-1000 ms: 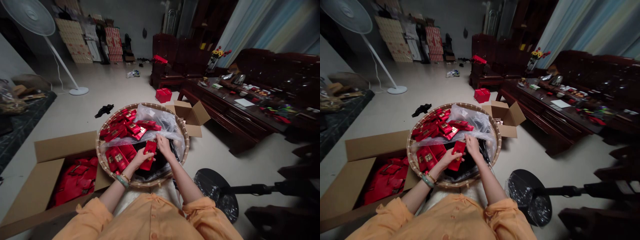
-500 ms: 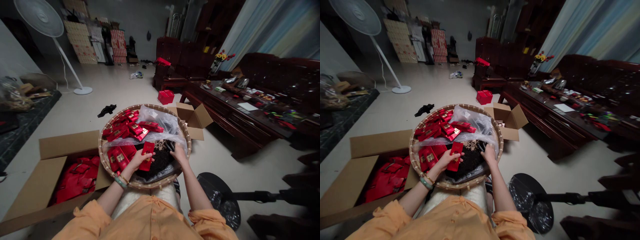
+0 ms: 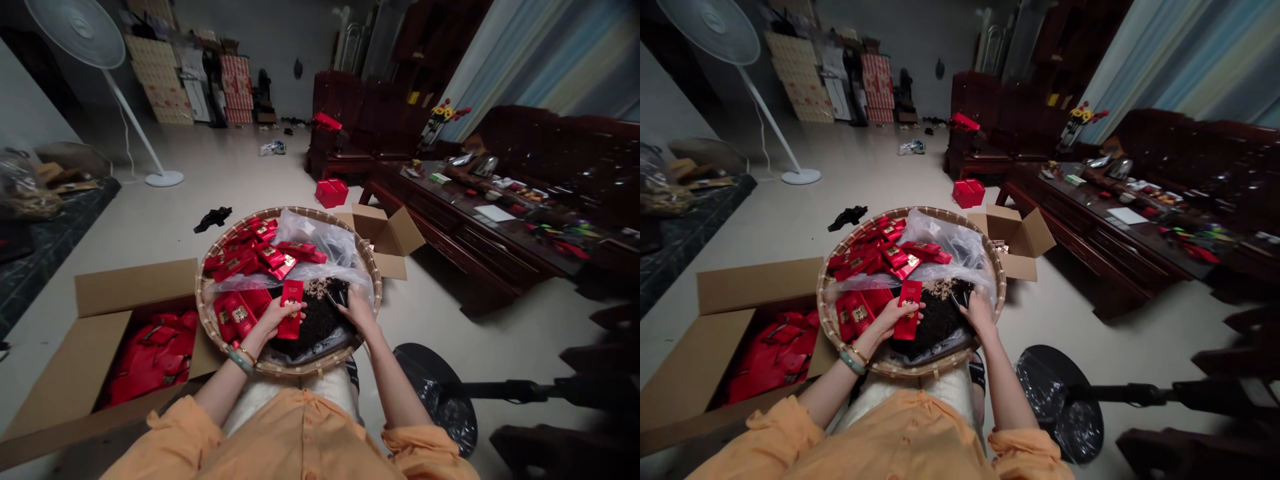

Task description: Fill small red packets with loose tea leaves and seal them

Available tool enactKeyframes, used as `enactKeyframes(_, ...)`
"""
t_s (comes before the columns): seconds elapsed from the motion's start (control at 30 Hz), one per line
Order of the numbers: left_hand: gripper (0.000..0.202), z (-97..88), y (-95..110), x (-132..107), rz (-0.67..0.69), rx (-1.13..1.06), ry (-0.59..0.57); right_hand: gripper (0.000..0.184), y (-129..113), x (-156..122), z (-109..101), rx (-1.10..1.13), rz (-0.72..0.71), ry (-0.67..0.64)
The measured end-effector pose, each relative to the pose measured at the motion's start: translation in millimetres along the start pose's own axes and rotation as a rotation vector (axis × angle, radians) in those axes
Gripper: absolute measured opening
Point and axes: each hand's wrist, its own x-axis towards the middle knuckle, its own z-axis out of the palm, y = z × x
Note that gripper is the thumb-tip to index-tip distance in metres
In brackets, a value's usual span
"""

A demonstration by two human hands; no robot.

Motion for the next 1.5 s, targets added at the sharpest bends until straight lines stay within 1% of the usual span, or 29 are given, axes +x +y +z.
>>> enactKeyframes(0.07, 0.048, 1.5, 0.0, 0.8, -0.005, -0.009, 0.005, 0.057, -1.0, -5.5, 2.9, -0.055, 0.018, -0.055)
enactKeyframes(0.1, 0.048, 2.6, -0.1, 1.1, -0.009, -0.01, 0.005, 0.059, -2.3, -7.5, 4.8, -0.07, 0.023, -0.074)
enactKeyframes(0.13, 0.048, 3.6, -0.3, 1.2, -0.011, -0.009, 0.003, 0.058, -3.8, -8.6, 6.5, -0.083, 0.029, -0.09)
enactKeyframes(0.23, 0.049, 5.6, -0.5, 1.1, -0.009, 0.001, -0.004, 0.046, -7.6, -7.3, 9.5, -0.081, 0.058, -0.119)
enactKeyframes(0.33, 0.048, 3.9, 0.4, -0.3, -0.003, 0.011, -0.011, 0.037, -5.9, -3.8, 6.3, 0.032, 0.067, -0.131)
enactKeyframes(0.4, 0.047, 1.3, 1.1, -1.4, -0.001, 0.015, -0.016, 0.04, -2.0, -4.3, -0.5, 0.168, 0.037, -0.127)
enactKeyframes(0.47, 0.046, -0.6, 1.3, -2.1, 0.001, 0.019, -0.017, 0.049, 0.7, -8.4, -11.7, 0.324, -0.013, -0.127)
enactKeyframes(0.53, 0.046, -0.1, 0.7, -2.1, -0.002, 0.024, -0.017, 0.056, -1.6, -14.8, -26.4, 0.464, -0.075, -0.152)
enactKeyframes(0.63, 0.047, 5.4, -1.2, -1.7, -0.018, 0.048, -0.034, 0.06, -17.6, -22.3, -49.4, 0.567, -0.174, -0.22)
enactKeyframes(0.7, 0.048, 10.1, -2.7, -2.2, -0.028, 0.078, -0.074, 0.056, -33.2, -22.6, -60.5, 0.57, -0.241, -0.243)
enactKeyframes(0.77, 0.047, 13.4, -3.6, -3.6, -0.031, 0.108, -0.118, 0.051, -48.0, -19.3, -66.0, 0.544, -0.324, -0.261)
enactKeyframes(0.87, 0.045, 14.5, -3.4, -6.9, -0.034, 0.142, -0.152, 0.042, -63.6, -12.2, -65.3, 0.482, -0.443, -0.27)
enactKeyframes(0.97, 0.044, 13.3, -1.8, -10.1, -0.032, 0.153, -0.15, 0.034, -70.5, -7.8, -60.1, 0.448, -0.495, -0.259)
enactKeyframes(1.1, 0.044, 13.6, -0.6, -12.3, -0.047, 0.145, -0.136, 0.031, -71.6, -6.6, -54.8, 0.443, -0.482, -0.238)
enactKeyframes(1.27, 0.041, 13.1, -4.1, -10.8, -0.061, 0.096, -0.146, 0.031, -71.3, -7.4, -54.7, 0.45, -0.473, -0.223)
enactKeyframes(1.3, 0.043, 12.5, -4.5, -10.4, -0.082, 0.064, -0.146, 0.032, -71.8, -7.5, -55.1, 0.458, -0.473, -0.213)
enactKeyframes(1.43, 0.066, 11.2, -1.6, -11.4, -0.209, -0.043, -0.125, 0.032, -74.7, -7.6, -55.1, 0.476, -0.465, -0.2)
enactKeyframes(1.5, 0.066, 12.1, 1.8, -13.6, -0.223, -0.055, -0.111, 0.032, -75.9, -7.4, -53.7, 0.464, -0.461, -0.195)
